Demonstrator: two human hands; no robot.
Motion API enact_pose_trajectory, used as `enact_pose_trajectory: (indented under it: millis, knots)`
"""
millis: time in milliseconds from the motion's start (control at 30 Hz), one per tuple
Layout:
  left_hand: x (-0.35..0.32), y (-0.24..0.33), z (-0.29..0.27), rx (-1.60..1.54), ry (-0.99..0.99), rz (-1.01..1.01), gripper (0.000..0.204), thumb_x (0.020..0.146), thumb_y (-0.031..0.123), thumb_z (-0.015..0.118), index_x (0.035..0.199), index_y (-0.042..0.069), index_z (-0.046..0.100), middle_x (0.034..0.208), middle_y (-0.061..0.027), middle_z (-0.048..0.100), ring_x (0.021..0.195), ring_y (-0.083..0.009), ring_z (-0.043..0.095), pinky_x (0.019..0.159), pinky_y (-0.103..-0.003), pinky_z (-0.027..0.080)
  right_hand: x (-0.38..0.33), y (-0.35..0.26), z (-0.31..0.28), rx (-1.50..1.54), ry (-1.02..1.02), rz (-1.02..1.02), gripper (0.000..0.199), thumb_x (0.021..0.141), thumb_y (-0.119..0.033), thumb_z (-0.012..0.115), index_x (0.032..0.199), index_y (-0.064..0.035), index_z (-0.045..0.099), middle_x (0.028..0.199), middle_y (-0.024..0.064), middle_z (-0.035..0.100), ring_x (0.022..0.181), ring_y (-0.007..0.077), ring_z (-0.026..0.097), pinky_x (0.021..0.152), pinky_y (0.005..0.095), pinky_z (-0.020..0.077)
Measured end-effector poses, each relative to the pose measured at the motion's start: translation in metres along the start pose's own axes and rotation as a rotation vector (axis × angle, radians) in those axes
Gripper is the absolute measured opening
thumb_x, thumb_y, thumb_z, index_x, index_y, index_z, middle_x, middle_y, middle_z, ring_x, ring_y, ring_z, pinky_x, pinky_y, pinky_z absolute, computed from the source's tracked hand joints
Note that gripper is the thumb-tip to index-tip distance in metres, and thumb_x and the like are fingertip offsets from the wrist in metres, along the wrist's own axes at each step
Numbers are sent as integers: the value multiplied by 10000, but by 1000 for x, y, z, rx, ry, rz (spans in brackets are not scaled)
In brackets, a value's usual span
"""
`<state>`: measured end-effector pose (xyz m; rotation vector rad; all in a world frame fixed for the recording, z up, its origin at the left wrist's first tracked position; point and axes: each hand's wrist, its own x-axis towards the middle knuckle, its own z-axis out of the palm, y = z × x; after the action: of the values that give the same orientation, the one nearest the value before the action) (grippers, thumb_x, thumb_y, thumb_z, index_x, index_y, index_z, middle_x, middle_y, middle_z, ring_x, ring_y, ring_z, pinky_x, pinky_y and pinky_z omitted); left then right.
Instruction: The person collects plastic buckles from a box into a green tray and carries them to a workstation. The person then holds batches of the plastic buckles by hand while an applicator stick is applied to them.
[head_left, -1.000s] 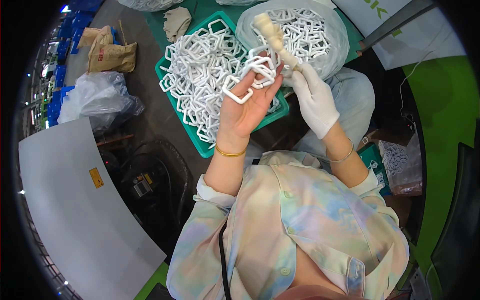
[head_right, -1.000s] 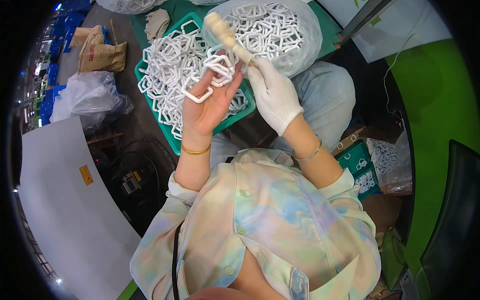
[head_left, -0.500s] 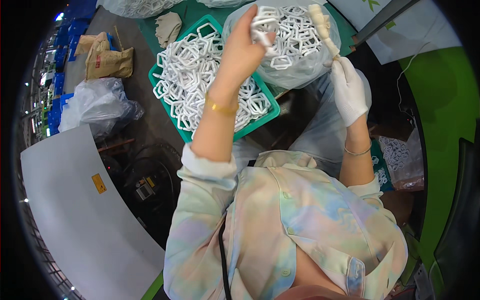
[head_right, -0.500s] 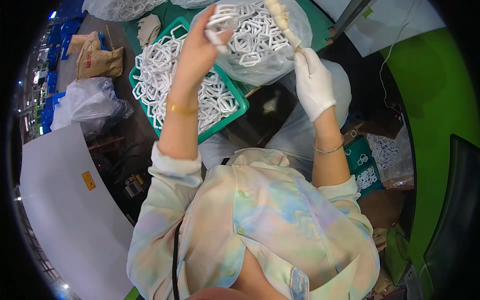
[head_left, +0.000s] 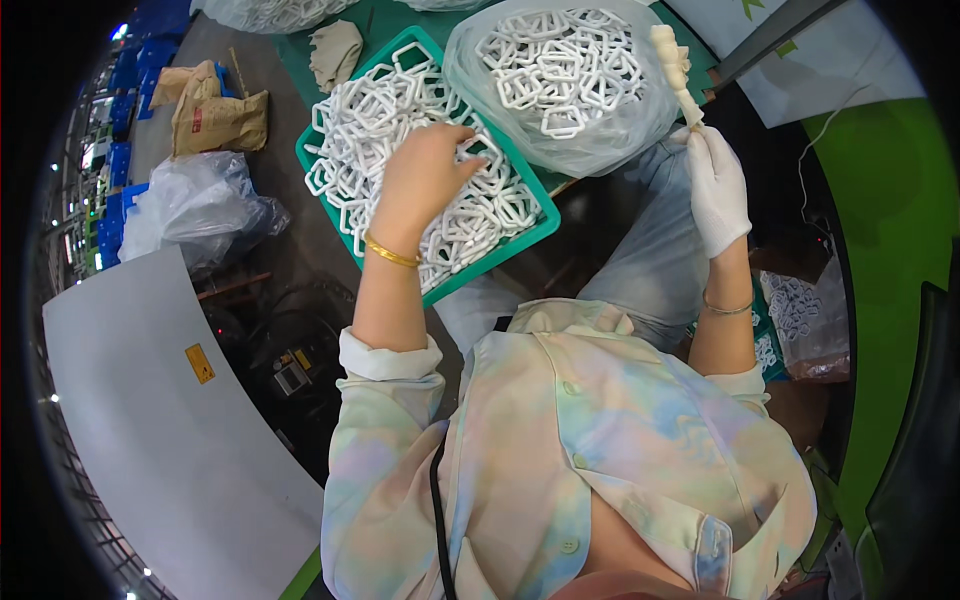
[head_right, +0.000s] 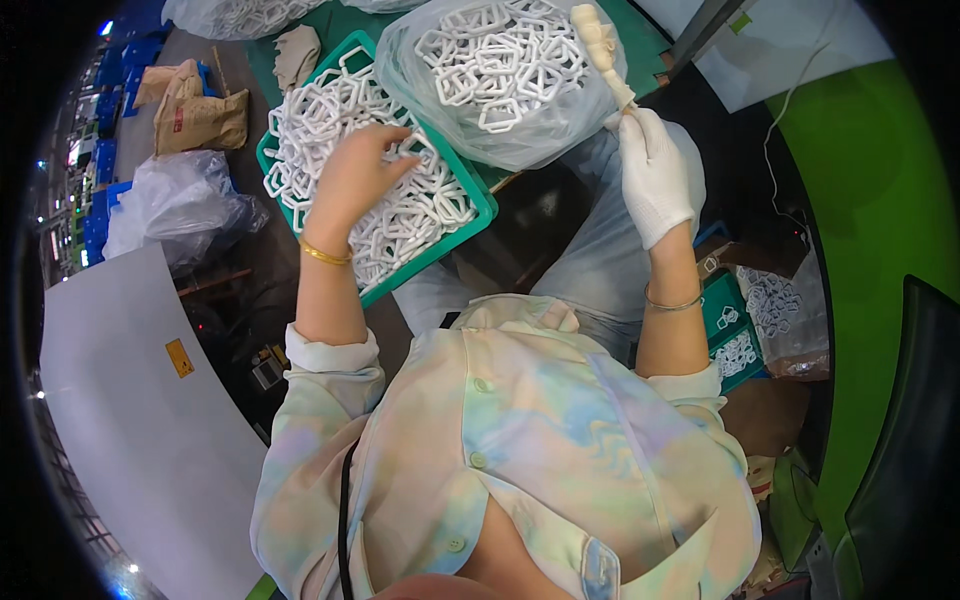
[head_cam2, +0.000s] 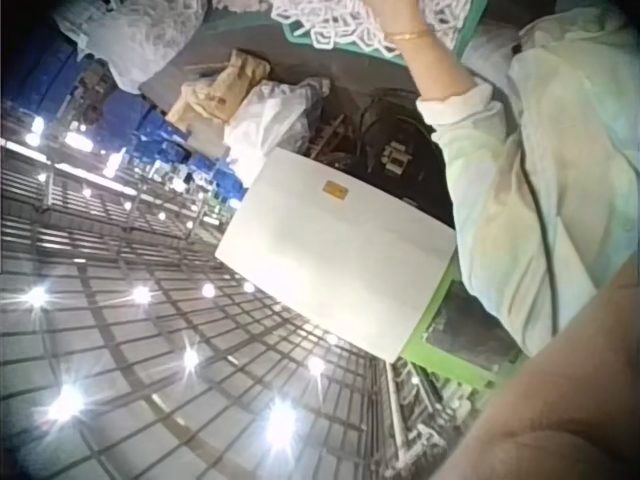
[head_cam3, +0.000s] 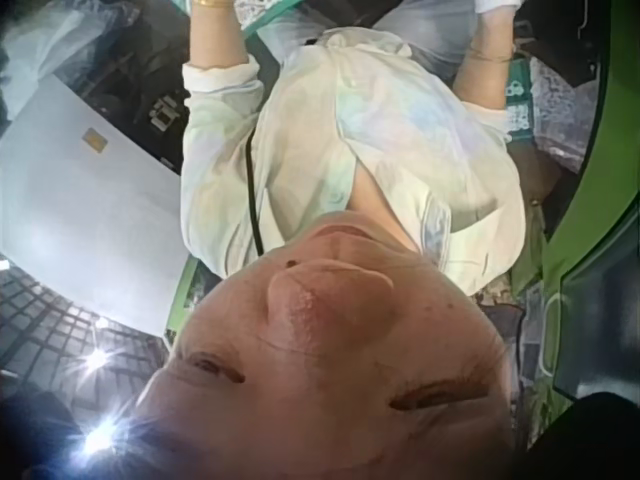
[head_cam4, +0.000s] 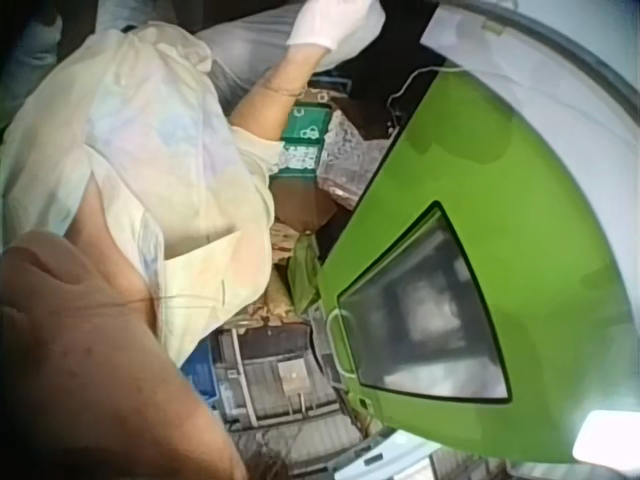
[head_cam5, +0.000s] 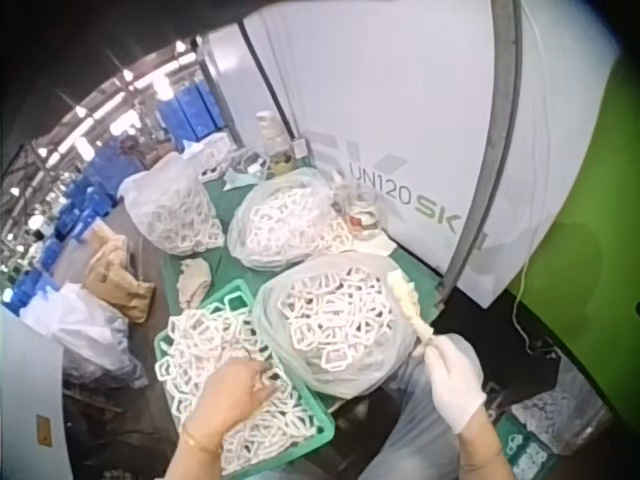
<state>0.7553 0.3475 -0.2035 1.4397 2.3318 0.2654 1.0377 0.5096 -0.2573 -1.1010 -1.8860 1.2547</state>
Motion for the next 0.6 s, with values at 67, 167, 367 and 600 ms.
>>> enact_pose_trajectory:
  millis: [67, 167, 367, 600]
  knots:
    - [-8, -5, 18, 184, 184, 209, 391, 726, 231, 776, 1067, 67, 680, 952, -70, 667, 972, -298, 600, 826, -406, 485, 1, -5, 4, -32, -10, -35, 247, 1014, -197, 460, 1001, -18, 629, 729, -57, 427, 650, 32, 360, 592, 209, 315]
    - [-9, -5, 35, 207, 264, 177, 409, 713, 231, 777, 1076, 72, 674, 970, -54, 669, 975, -283, 578, 849, -408, 416, -1, -11, 12, -48, -29, 26, 245, 1015, -198, 461, 1006, -17, 626, 725, -62, 413, 643, 32, 351, 586, 205, 309]
    - [-5, -19, 41, 213, 310, 150, 216, 736, 184, 728, 945, 136, 709, 883, -22, 656, 956, -238, 566, 819, -411, 359, -5, -15, 20, 46, -78, 35, 247, 1016, -207, 466, 1039, -18, 622, 724, -63, 400, 638, 27, 345, 580, 199, 305]
    - [-3, -13, 34, 136, 204, 185, 152, 675, 101, 691, 815, 145, 653, 814, -2, 649, 898, -221, 583, 827, -396, 348, -10, -23, 21, 8, -83, 93, 268, 996, -224, 470, 1028, -11, 629, 793, 61, 593, 727, 123, 533, 701, 262, 432]
